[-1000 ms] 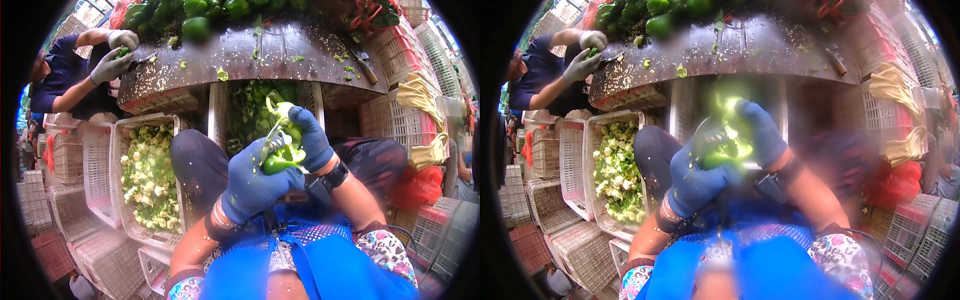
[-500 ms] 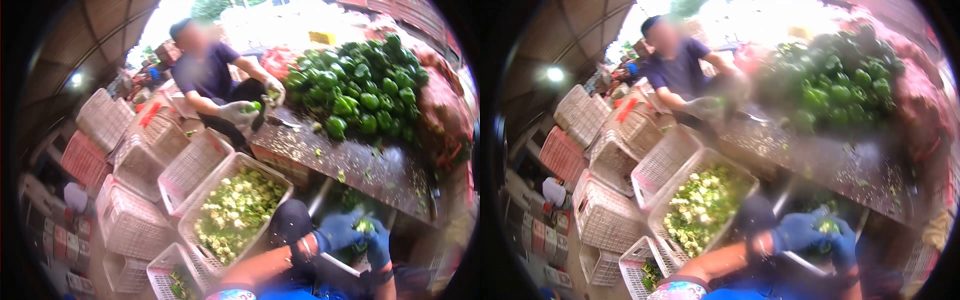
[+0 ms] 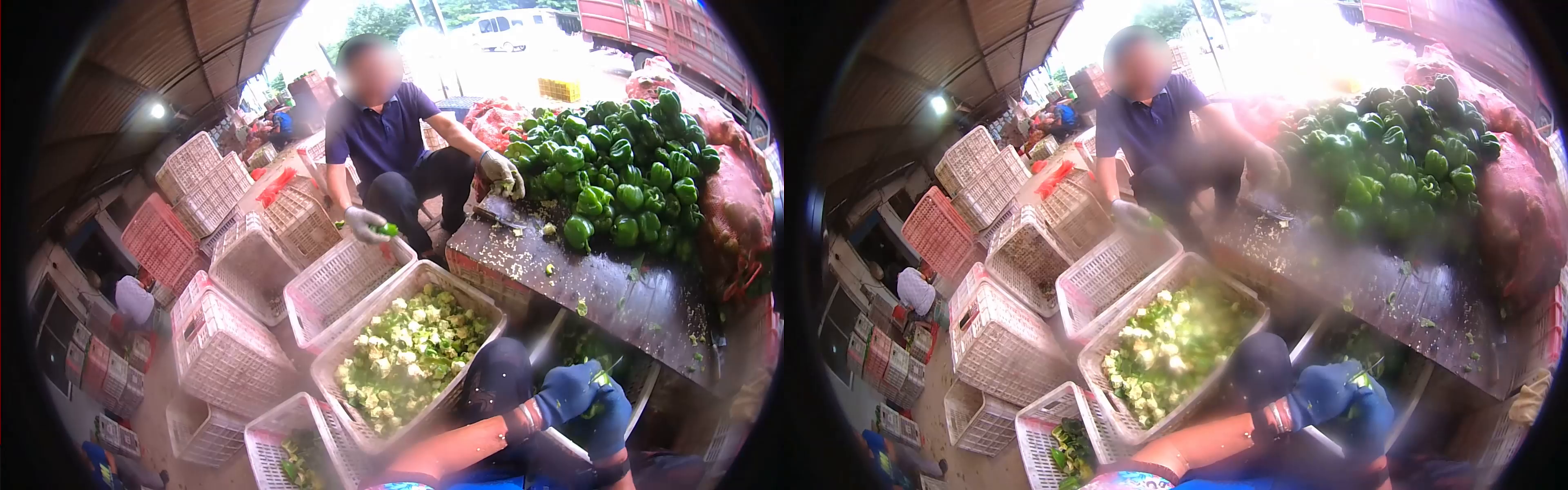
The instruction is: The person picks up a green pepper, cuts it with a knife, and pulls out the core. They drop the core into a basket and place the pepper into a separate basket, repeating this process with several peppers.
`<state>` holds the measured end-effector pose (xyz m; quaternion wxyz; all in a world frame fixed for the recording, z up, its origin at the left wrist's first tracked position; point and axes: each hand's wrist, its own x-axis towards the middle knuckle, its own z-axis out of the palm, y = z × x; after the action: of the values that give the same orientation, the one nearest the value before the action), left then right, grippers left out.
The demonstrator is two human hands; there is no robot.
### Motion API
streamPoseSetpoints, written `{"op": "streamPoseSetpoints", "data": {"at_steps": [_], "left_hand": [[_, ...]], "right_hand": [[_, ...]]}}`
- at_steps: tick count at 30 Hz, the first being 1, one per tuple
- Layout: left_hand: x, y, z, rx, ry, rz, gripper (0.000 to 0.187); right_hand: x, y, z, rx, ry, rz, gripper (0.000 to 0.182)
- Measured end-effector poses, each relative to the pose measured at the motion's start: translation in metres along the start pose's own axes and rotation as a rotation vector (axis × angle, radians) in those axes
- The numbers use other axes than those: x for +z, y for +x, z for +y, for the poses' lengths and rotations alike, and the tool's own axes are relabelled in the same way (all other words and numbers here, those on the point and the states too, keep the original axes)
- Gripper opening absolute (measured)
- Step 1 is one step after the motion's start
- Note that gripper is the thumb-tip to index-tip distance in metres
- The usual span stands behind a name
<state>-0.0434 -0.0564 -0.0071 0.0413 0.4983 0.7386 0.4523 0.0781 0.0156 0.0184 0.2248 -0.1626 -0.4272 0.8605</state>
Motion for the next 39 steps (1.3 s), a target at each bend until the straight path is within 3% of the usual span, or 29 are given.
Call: {"op": "streamPoseSetpoints", "data": {"at_steps": [3, 5, 6, 8, 10, 13, 17, 18, 19, 21, 22, 23, 24, 25, 26, 27, 28, 29, 31, 34, 37, 38, 39], "left_hand": [[0.001, 0.012, 0.003, 0.116, 0.145, 0.133, 0.009], [0.006, 0.024, 0.001, 0.109, 0.142, 0.172, 0.011], [0.01, 0.031, 0.0, 0.062, 0.142, 0.167, 0.015], [0.021, 0.05, -0.012, 0.132, 0.199, 0.168, 0.015], [0.033, 0.065, -0.022, 0.146, 0.159, 0.22, 0.017], [0.004, 0.084, -0.02, 0.174, 0.187, 0.237, 0.016], [-0.042, 0.117, -0.089, 0.182, 0.288, 0.4, 0.013], [-0.069, 0.114, -0.098, 0.162, 0.293, 0.404, 0.021], [-0.1, 0.099, -0.103, 0.1, 0.274, 0.368, 0.029], [-0.157, 0.066, -0.114, -0.133, 0.164, 0.308, 0.048], [-0.179, 0.047, -0.124, -0.475, -0.001, 0.274, 0.058], [-0.195, 0.031, -0.131, -0.63, -0.09, 0.363, 0.067], [-0.206, 0.009, -0.136, -0.871, -0.238, 0.44, 0.065], [-0.198, -0.015, -0.157, -0.915, -0.502, 0.649, 0.054], [-0.192, -0.016, -0.14, -1.078, -0.596, 0.806, 0.039], [-0.166, -0.072, -0.193, -0.986, -0.742, 0.836, 0.036], [-0.147, -0.098, -0.202, -0.955, -0.725, 0.803, 0.032], [-0.137, -0.107, -0.189, -0.964, -0.588, 0.709, 0.029], [-0.136, -0.117, -0.16, -0.814, 0.064, 0.321, 0.022], [-0.158, -0.113, -0.141, -0.7, 0.254, 0.141, 0.022], [-0.151, -0.096, -0.138, -0.944, -0.435, 0.46, 0.03], [-0.168, -0.058, -0.11, -1.045, -0.488, 0.462, 0.031], [-0.175, -0.037, -0.096, -1.143, -0.544, 0.464, 0.033]], "right_hand": [[0.026, 0.002, -0.005, 0.104, 0.286, 0.018, 0.051], [0.04, 0.003, -0.018, 0.02, 0.248, -0.067, 0.05], [0.019, 0.005, -0.012, 0.113, 0.215, 0.154, 0.046], [-0.001, 0.018, -0.003, 0.089, 0.259, 0.164, 0.041], [-0.018, 0.022, -0.002, -0.037, -0.087, 0.194, 0.04], [-0.023, 0.041, -0.007, -0.092, -0.181, 0.223, 0.046], [0.036, 0.034, -0.057, 0.001, -0.112, 0.358, 0.055], [0.019, 0.04, -0.055, -0.06, -0.227, 0.337, 0.061], [-0.002, 0.047, -0.061, 0.0, -0.37, 0.309, 0.061], [-0.045, 0.068, -0.067, -0.036, -0.997, 0.069, 0.061], [-0.059, 0.08, -0.078, -0.173, -1.605, -0.016, 0.057], [-0.074, 0.098, -0.075, -0.259, -1.606, 0.038, 0.076], [-0.071, 0.125, -0.073, -0.215, -1.373, 0.121, 0.077], [-0.066, 0.152, -0.072, -0.173, -1.138, 0.192, 0.079], [-0.064, 0.183, -0.068, -0.182, -1.233, 0.21, 0.08], [-0.054, 0.226, -0.063, -0.217, -1.317, 0.198, 0.081], [-0.023, 0.261, -0.064, -0.235, -1.443, 0.195, 0.084], [0.007, 0.296, -0.066, -0.255, -1.569, 0.195, 0.087], [-0.02, 0.379, -0.032, -0.508, -1.678, 0.201, 0.087], [0.038, 0.42, -0.042, -0.171, -1.832, 0.149, 0.083], [0.07, 0.428, -0.058, 0.096, -1.92, 0.027, 0.081], [0.071, 0.427, -0.06, 0.161, -1.938, -0.008, 0.08], [0.062, 0.423, -0.055, 0.04, -1.867, -0.01, 0.08]]}}
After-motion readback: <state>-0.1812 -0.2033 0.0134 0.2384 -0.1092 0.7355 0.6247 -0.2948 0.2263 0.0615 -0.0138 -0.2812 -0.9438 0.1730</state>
